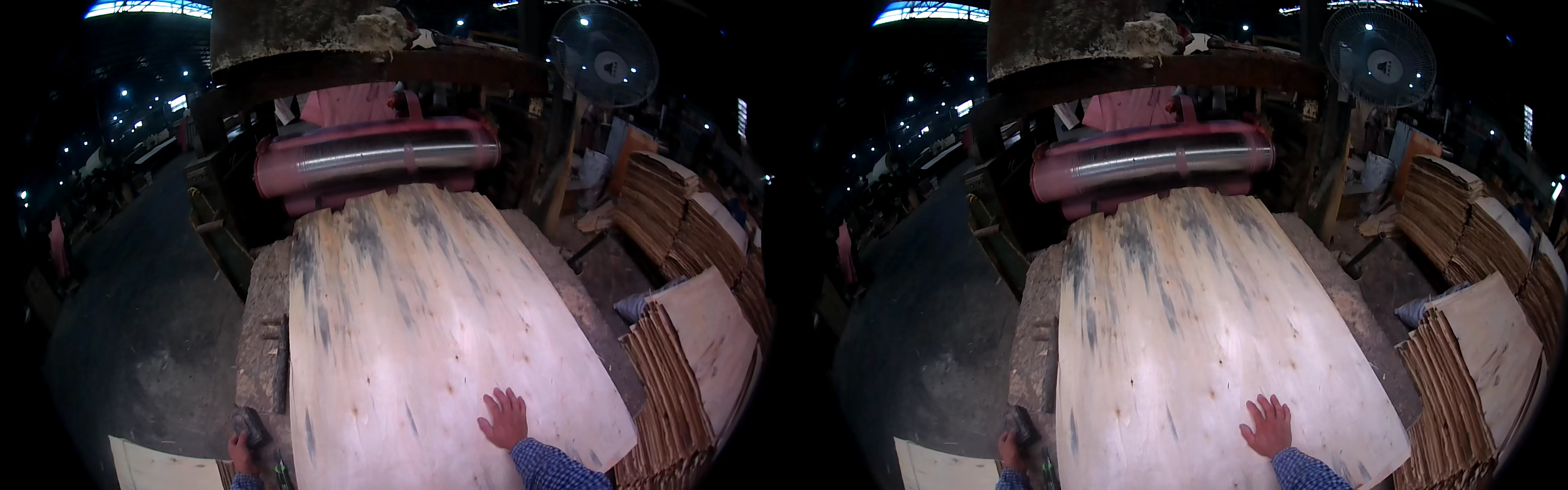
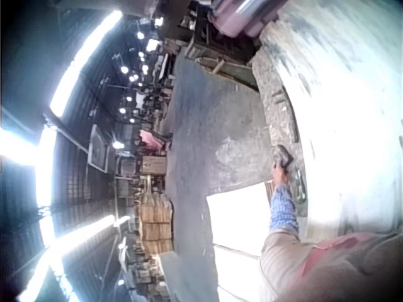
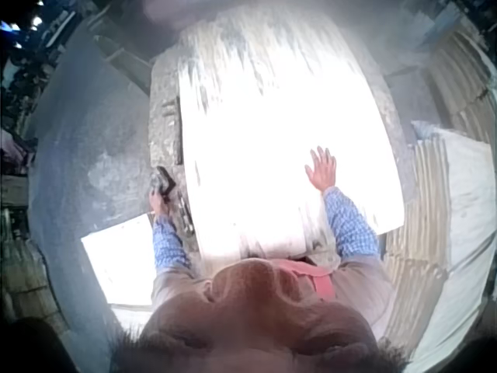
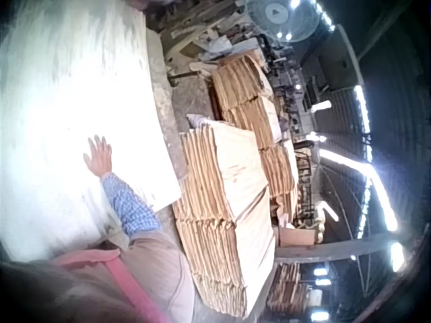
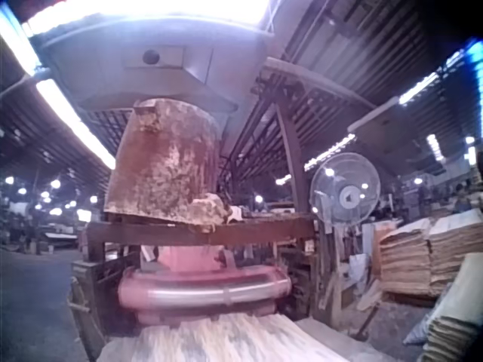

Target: The person selects wood veneer sheets from a stack and feeds them one at a time into a rolling machine.

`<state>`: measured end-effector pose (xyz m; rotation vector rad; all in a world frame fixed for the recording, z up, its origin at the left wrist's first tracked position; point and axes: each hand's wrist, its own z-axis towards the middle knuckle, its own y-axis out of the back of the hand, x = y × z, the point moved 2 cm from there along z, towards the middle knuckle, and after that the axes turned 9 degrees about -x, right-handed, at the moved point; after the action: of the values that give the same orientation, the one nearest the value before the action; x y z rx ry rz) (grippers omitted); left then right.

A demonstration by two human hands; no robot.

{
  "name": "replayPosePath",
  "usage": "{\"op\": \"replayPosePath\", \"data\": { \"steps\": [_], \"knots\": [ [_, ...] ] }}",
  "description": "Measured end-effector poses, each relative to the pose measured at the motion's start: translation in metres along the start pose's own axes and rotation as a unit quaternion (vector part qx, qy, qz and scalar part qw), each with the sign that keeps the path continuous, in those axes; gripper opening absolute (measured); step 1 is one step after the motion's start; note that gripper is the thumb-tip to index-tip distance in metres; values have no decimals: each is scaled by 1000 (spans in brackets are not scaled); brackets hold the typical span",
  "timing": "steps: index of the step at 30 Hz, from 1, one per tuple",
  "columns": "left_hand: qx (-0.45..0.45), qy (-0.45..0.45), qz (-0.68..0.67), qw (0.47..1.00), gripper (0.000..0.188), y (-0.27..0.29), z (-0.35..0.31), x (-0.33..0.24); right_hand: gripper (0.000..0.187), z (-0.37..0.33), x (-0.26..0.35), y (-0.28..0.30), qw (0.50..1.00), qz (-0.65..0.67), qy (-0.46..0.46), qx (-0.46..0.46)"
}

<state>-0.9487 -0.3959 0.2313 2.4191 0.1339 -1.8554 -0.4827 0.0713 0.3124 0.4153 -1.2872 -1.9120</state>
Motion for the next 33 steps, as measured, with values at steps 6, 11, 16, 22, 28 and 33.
{"op": "replayPosePath", "data": {
  "steps": [6, 11, 16, 22, 28, 33],
  "knots": [
    [17, -154, 123, 980, 34, -10, -52, -23, 59, -3, -2, -3, 1000, 2, -3, -7],
    [89, -55, 188, 977, 36, 15, -170, 0, 58, -7, -1, -2, 1000, 12, -1, -29],
    [202, -250, 546, 773, 44, 39, -240, 11, 56, -41, -5, 11, 999, 28, -43, -15],
    [260, -17, 478, 839, 42, 26, -255, -36, 61, -145, -16, 65, 989, 1, -146, 1],
    [324, 146, 241, 903, 40, 33, -252, -29, 67, -273, 3, 107, 939, -23, -336, -70],
    [412, 199, 172, 872, 44, 55, -238, 6, 41, -320, 59, 98, 693, 357, -589, -215]
  ]
}}
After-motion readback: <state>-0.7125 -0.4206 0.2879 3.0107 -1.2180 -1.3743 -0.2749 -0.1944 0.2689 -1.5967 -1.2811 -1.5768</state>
